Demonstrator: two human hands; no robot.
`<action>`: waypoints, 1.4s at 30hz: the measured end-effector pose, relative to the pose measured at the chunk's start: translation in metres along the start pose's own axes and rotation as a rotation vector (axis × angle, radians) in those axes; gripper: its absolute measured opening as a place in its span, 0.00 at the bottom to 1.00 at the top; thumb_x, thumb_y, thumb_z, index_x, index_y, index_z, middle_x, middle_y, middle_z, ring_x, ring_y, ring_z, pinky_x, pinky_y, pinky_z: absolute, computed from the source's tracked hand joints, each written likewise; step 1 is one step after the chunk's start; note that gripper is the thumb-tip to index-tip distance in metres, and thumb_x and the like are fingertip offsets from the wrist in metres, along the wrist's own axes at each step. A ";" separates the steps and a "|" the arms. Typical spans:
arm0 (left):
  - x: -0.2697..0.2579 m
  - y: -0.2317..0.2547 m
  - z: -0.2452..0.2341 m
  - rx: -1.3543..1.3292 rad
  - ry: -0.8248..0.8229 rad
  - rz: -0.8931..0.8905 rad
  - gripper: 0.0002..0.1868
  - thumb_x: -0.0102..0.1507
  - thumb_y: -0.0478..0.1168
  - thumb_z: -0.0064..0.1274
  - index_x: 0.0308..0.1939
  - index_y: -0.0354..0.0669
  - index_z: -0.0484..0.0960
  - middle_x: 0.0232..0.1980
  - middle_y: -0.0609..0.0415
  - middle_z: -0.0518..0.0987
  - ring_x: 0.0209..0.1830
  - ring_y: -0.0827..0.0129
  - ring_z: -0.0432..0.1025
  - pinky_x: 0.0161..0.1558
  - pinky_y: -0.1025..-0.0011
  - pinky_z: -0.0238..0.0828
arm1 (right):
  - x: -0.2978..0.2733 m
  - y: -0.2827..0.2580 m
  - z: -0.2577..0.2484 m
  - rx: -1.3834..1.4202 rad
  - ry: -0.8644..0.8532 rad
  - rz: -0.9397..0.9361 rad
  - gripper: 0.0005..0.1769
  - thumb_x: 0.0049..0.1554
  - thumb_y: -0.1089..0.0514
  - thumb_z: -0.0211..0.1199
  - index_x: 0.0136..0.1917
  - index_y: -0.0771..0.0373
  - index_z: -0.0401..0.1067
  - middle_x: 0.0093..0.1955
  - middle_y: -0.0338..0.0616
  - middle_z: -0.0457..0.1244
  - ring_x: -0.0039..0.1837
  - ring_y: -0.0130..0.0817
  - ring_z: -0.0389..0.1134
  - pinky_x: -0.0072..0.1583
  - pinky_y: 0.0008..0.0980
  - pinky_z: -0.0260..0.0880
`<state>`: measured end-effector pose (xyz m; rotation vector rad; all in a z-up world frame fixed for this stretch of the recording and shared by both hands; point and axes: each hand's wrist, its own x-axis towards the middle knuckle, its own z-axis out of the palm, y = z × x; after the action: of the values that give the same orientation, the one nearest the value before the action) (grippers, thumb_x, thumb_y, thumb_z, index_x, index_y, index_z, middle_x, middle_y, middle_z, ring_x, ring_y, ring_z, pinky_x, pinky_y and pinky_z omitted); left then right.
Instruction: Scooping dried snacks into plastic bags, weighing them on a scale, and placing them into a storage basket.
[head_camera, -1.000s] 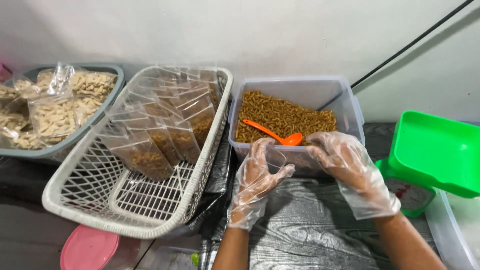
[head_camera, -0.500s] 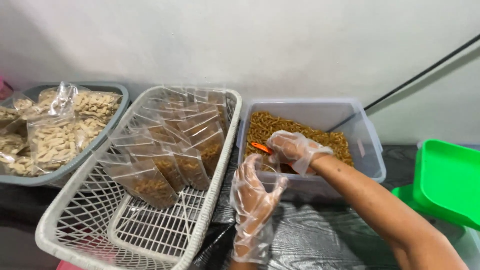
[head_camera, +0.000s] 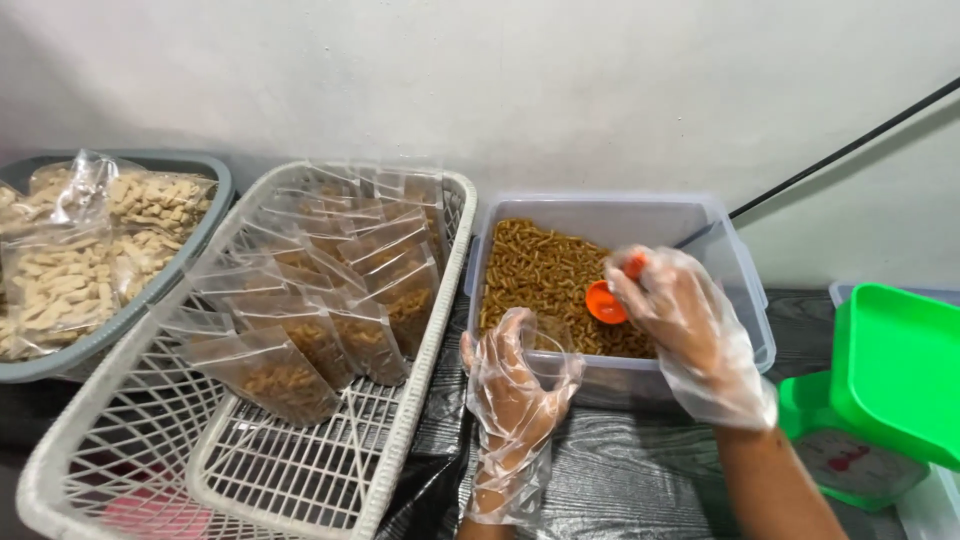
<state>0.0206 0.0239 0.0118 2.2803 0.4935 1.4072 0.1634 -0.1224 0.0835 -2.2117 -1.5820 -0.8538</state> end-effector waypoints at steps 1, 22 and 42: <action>0.000 0.000 0.001 0.005 -0.001 0.018 0.36 0.54 0.54 0.64 0.62 0.46 0.70 0.57 0.54 0.79 0.55 0.60 0.77 0.70 0.33 0.52 | -0.013 0.013 0.014 -0.148 0.065 -0.080 0.45 0.48 0.83 0.52 0.76 0.56 0.57 0.68 0.47 0.59 0.63 0.46 0.64 0.61 0.43 0.75; 0.001 0.010 -0.004 0.069 -0.090 -0.031 0.35 0.57 0.59 0.61 0.62 0.44 0.75 0.57 0.53 0.83 0.57 0.60 0.79 0.72 0.33 0.47 | -0.003 -0.020 0.012 1.244 0.106 0.782 0.17 0.63 0.55 0.53 0.46 0.69 0.77 0.47 0.52 0.72 0.39 0.38 0.77 0.45 0.28 0.78; -0.003 0.004 -0.003 0.300 -0.115 -0.071 0.43 0.58 0.66 0.55 0.68 0.41 0.70 0.63 0.52 0.80 0.57 0.58 0.76 0.70 0.36 0.54 | -0.017 -0.051 -0.025 1.229 0.535 0.148 0.10 0.66 0.56 0.56 0.54 0.64 0.72 0.52 0.47 0.70 0.50 0.39 0.78 0.68 0.49 0.82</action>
<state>0.0165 0.0197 0.0124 2.5311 0.7854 1.2288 0.1047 -0.1313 0.0876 -1.0693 -1.1310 -0.2204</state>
